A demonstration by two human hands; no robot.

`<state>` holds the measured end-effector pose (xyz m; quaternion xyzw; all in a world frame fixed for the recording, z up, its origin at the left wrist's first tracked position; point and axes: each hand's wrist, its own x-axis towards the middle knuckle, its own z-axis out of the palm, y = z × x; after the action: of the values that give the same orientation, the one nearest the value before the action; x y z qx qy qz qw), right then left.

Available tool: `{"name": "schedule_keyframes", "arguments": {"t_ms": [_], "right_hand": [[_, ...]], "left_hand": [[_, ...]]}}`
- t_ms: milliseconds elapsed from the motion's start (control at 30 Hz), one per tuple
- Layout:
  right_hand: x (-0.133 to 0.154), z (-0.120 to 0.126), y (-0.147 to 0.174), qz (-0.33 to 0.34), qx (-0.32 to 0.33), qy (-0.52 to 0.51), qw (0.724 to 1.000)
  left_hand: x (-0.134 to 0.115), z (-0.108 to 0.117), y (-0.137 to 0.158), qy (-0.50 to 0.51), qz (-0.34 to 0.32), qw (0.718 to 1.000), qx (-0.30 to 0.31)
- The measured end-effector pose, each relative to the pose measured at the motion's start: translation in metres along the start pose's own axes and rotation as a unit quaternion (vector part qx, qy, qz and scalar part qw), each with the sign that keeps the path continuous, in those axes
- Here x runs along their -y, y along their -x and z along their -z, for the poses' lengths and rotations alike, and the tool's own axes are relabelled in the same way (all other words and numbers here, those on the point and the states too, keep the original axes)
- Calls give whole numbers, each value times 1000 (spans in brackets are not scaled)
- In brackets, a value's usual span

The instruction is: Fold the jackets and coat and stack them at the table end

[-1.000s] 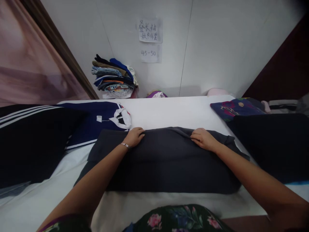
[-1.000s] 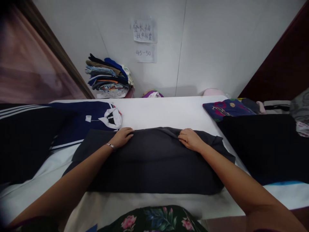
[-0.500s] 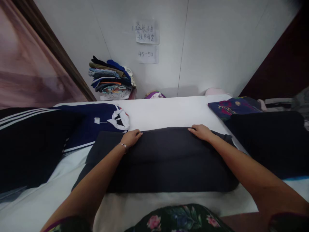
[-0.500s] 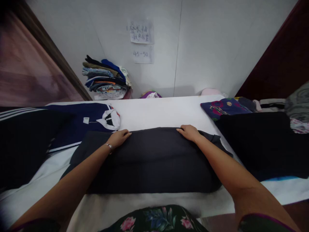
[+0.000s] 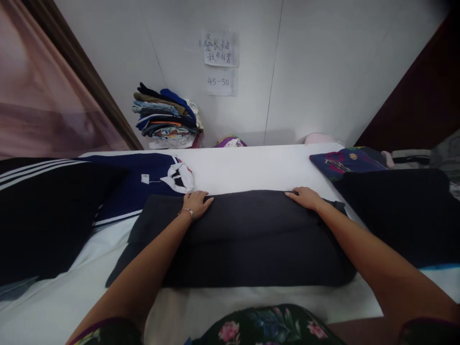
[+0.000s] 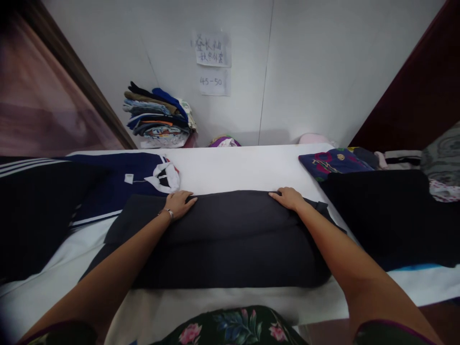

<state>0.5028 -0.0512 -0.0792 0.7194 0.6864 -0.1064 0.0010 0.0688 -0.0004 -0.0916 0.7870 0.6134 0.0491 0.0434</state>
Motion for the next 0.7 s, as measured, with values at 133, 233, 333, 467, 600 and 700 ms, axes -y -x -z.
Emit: {"name": "schedule_keyframes", "arguments": {"t_ms": [133,233,333,467,600,700], "right_hand": [[-3,5,5,-40,-8,24,999],[-3,1,9,-73,-60,38,995],[-3,-6,8,-95,-36,22,995],[-3,-10,5,-96,-22,19,995],[-3,-9,6,-94,-25,22,995],[-4,-11,6,-94,-24,25,995]], "left_hand": [[0,-1,-1,-35,-1,999,-13],[0,-1,0,-51,4,999,-13],[0,-1,0,-46,11,999,-8],[1,0,-4,-29,16,999,-6],[-4,9,4,-15,20,1000,-18],[-14,12,26,-9,-16,999,-48]]}}
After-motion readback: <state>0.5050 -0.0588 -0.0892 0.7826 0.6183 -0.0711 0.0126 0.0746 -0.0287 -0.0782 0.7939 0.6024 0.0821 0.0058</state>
